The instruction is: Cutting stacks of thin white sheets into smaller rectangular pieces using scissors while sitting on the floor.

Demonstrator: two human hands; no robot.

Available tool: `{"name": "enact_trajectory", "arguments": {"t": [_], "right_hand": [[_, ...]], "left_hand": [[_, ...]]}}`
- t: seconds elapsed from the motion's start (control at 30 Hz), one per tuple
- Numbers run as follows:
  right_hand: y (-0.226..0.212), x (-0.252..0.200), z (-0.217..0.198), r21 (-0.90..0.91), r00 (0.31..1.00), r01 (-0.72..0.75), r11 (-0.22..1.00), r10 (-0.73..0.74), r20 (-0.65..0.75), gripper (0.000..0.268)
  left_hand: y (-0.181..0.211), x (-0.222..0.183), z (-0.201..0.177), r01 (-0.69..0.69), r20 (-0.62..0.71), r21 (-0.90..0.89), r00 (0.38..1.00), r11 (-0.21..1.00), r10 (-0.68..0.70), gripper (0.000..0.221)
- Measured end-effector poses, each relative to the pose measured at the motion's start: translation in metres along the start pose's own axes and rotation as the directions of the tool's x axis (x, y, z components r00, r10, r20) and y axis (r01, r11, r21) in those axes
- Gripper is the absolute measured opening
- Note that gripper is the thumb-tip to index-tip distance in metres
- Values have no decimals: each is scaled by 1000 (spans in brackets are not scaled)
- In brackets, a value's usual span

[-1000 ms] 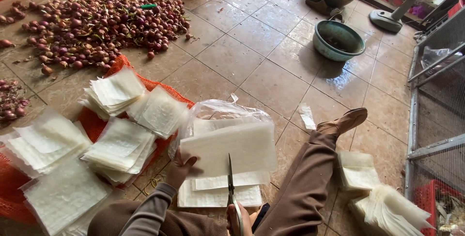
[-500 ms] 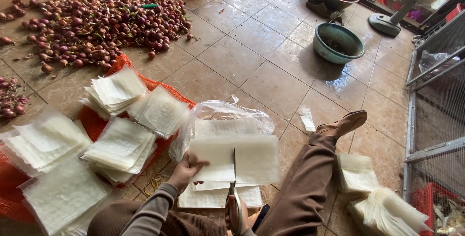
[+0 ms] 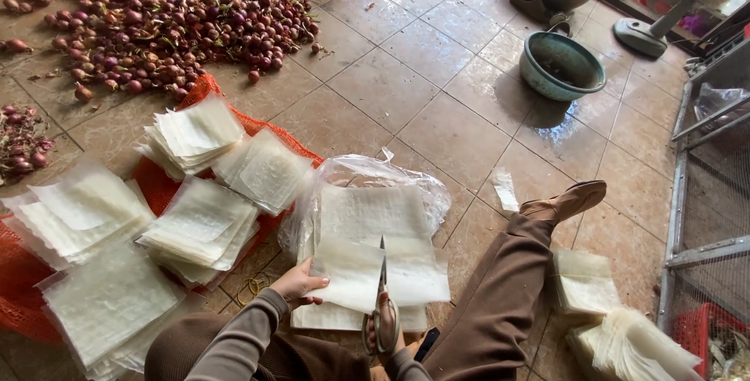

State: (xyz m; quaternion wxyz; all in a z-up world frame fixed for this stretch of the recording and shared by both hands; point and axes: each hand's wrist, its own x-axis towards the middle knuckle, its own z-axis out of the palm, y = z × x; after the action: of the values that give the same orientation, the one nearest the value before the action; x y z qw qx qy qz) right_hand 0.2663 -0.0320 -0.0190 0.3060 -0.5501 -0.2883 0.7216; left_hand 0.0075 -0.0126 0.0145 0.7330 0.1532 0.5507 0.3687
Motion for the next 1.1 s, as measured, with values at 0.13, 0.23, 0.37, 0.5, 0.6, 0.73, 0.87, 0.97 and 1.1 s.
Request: {"name": "enact_trajectory", "arguments": {"t": [0.13,0.23,0.37,0.5,0.6,0.73,0.87,0.97,1.1], "right_hand": [[-1,1,-18,167,974,-176,970,147,170,100],[10,-8,-46,284,895,-297,912,163,415,111],[24,-11,-102,518,966,-24,855,-113,231,102],[42,26,-173,491,990,96,866,-133,40,103],[33,19,-162,522,986,-136,842,168,-14,115],[19,2,-134,386,953,-301,872,258,159,113],[12,-7,-119,338,951,-295,894,242,191,113],[36,10,-138,365,964,-228,903,157,214,111],[38,11,-158,397,981,28,917,-101,164,104]], "left_hand": [[0,2,10,-103,-58,47,993,994,106,84],[2,12,20,-221,-185,12,958,975,219,58],[-11,29,58,-157,-200,-196,973,968,117,35],[-79,129,105,-225,-347,292,881,930,322,32],[-100,147,153,76,-407,807,789,585,460,41],[-126,176,182,10,-504,762,637,647,583,56],[-128,189,179,-264,-681,243,639,933,358,81],[-90,142,187,-167,-555,-5,821,986,136,52],[-74,147,152,-368,-505,236,744,899,437,48]]}}
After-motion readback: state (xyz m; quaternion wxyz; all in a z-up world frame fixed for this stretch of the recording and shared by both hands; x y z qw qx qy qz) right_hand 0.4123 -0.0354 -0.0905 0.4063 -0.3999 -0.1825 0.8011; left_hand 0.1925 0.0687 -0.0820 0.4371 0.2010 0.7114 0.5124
